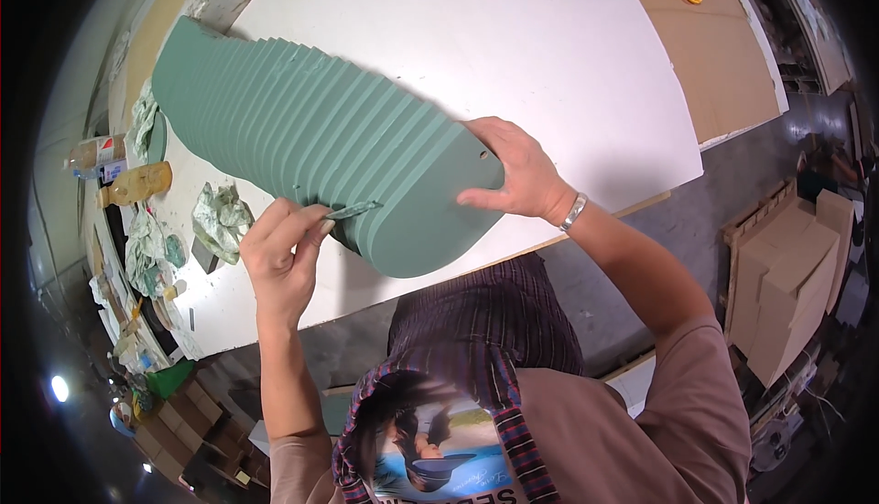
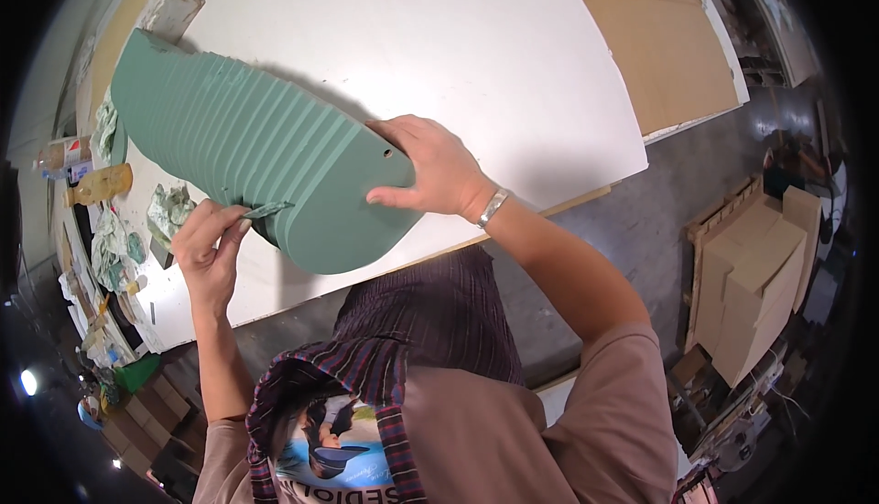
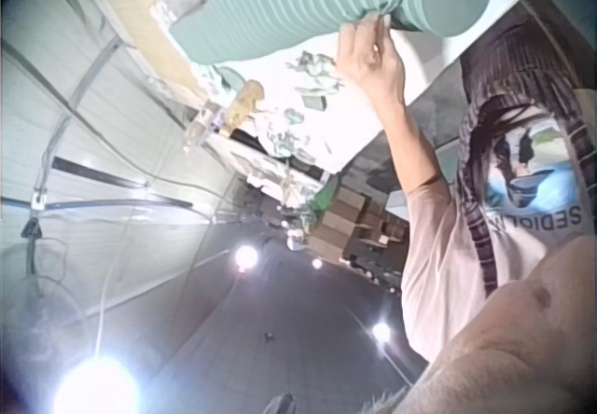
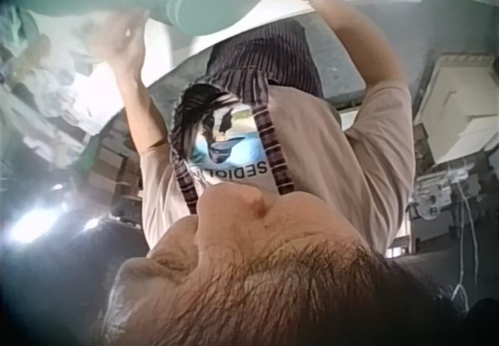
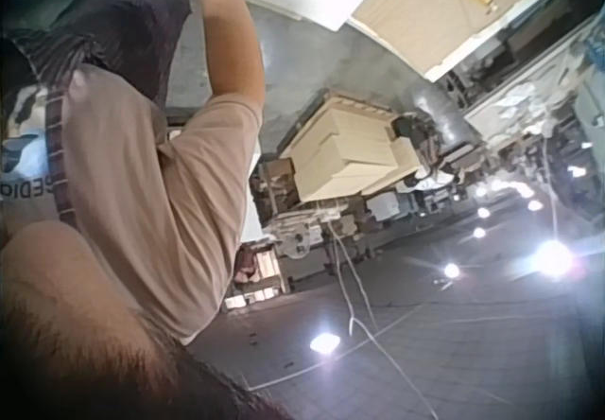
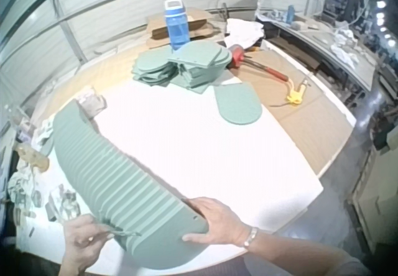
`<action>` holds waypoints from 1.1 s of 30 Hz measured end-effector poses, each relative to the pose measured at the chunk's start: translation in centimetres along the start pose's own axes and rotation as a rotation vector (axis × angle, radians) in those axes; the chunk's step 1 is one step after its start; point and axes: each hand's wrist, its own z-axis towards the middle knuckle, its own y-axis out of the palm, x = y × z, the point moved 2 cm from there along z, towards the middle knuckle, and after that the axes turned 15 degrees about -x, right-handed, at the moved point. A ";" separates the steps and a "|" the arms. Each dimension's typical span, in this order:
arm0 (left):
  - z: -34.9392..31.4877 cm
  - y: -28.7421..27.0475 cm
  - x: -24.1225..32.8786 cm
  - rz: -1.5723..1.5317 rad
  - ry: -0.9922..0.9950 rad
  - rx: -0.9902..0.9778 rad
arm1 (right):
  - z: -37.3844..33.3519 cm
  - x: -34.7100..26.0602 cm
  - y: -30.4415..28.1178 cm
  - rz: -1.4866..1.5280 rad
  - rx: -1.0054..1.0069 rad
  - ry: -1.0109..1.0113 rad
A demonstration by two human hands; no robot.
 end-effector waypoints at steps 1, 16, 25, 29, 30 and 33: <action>0.0 0.0 -0.1 0.000 -0.001 0.002 | 0.0 0.0 0.0 0.004 0.000 0.002; 0.1 0.3 -0.5 -0.189 -0.097 -0.010 | 0.0 0.0 0.1 -0.011 0.022 -0.013; 0.2 0.4 -0.5 -0.213 -0.119 -0.013 | 0.0 0.0 0.0 -0.023 0.027 -0.020; 0.1 0.2 -0.3 -0.221 -0.111 -0.015 | 0.0 0.0 -0.1 -0.012 0.015 -0.006; -0.3 0.0 -0.4 -0.196 -0.120 -0.026 | 0.0 0.0 0.0 -0.018 0.016 -0.007; -0.3 0.1 -0.5 -0.173 -0.128 -0.012 | 0.0 -0.1 -0.1 -0.025 0.019 -0.012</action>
